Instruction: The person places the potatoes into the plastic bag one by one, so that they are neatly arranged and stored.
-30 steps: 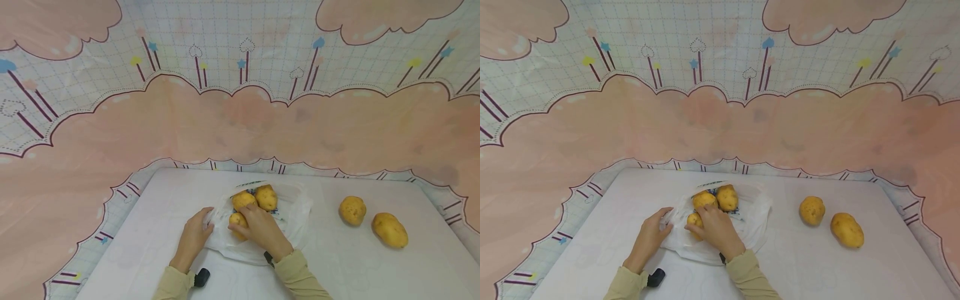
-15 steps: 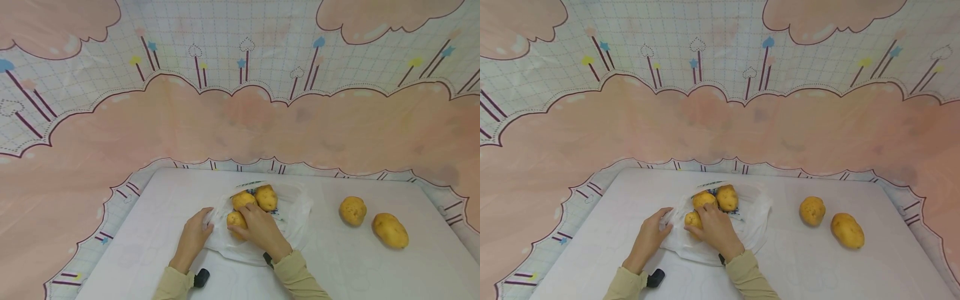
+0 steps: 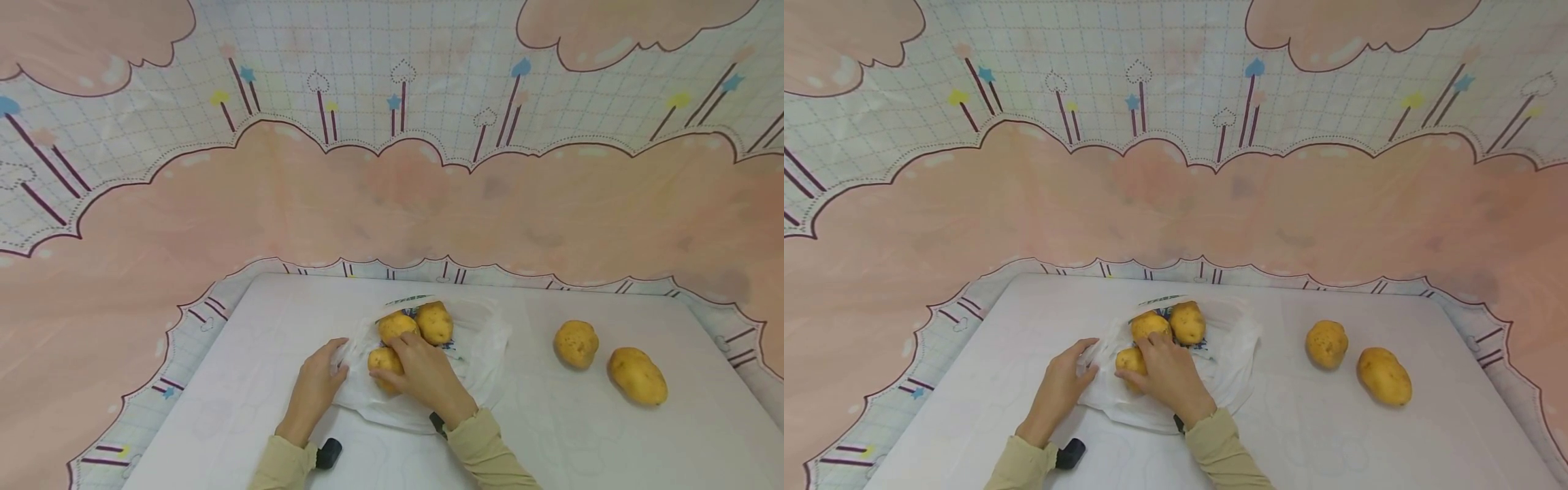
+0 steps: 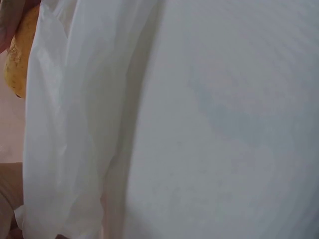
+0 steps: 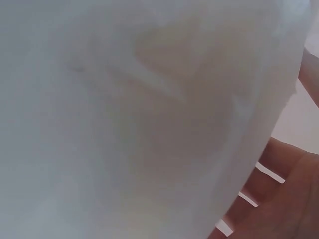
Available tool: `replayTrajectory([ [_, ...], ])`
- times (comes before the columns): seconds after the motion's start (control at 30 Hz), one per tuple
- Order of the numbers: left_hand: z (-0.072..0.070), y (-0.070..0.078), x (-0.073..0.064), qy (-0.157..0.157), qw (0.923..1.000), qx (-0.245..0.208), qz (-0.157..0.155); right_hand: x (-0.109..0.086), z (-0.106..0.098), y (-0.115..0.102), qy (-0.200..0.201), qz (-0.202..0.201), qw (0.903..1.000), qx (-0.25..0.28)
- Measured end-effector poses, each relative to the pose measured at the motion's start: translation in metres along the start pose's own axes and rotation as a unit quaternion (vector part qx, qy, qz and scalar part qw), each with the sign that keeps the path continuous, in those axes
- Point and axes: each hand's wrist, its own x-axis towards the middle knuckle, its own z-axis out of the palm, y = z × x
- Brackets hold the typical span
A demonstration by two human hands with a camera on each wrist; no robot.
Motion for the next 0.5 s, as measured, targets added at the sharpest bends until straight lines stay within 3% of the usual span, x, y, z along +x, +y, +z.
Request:
replayTrajectory([
  [0.5,-0.0028,0.0010,0.0016,-0.005,1.0000,0.001,-0.007,-0.0009,-0.0099,0.0036,-0.028,-0.012,0.9995,-0.001],
])
